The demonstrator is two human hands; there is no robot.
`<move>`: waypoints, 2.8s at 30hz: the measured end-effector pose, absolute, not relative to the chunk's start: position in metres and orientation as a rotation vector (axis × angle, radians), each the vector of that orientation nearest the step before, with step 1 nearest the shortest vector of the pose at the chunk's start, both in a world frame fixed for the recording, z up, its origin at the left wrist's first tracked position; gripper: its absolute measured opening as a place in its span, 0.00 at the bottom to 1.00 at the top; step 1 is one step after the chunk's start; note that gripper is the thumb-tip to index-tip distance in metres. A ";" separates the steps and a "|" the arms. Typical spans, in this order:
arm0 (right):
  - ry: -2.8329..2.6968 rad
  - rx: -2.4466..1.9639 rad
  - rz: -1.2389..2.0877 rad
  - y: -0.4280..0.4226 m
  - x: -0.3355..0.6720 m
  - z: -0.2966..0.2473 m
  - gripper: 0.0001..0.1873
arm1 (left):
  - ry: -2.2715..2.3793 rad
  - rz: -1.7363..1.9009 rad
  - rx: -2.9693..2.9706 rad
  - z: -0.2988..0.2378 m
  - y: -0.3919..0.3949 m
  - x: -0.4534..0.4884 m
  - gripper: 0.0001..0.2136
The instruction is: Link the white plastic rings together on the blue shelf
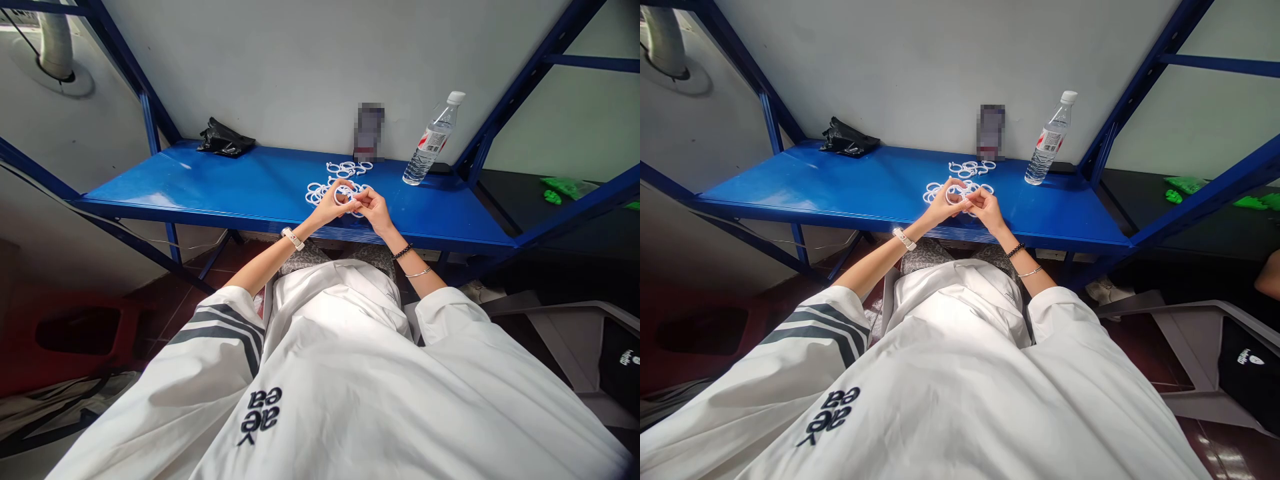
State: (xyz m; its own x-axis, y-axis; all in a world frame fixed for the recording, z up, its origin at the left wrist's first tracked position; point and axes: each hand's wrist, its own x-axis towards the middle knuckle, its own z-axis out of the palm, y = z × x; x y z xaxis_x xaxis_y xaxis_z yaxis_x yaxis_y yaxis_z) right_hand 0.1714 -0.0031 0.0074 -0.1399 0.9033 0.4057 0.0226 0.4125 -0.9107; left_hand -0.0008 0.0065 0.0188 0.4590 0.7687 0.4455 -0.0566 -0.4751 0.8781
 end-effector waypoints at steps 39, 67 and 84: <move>-1.550 -0.852 0.884 0.003 0.172 0.000 0.33 | 0.604 1.163 1.846 0.015 0.014 0.001 0.32; -1.523 -0.891 0.783 0.003 0.177 -0.002 0.32 | 0.703 1.037 1.902 0.011 0.013 0.001 0.22; -1.487 -0.874 0.879 0.002 0.178 0.001 0.31 | 0.674 1.047 1.956 0.012 0.012 -0.001 0.27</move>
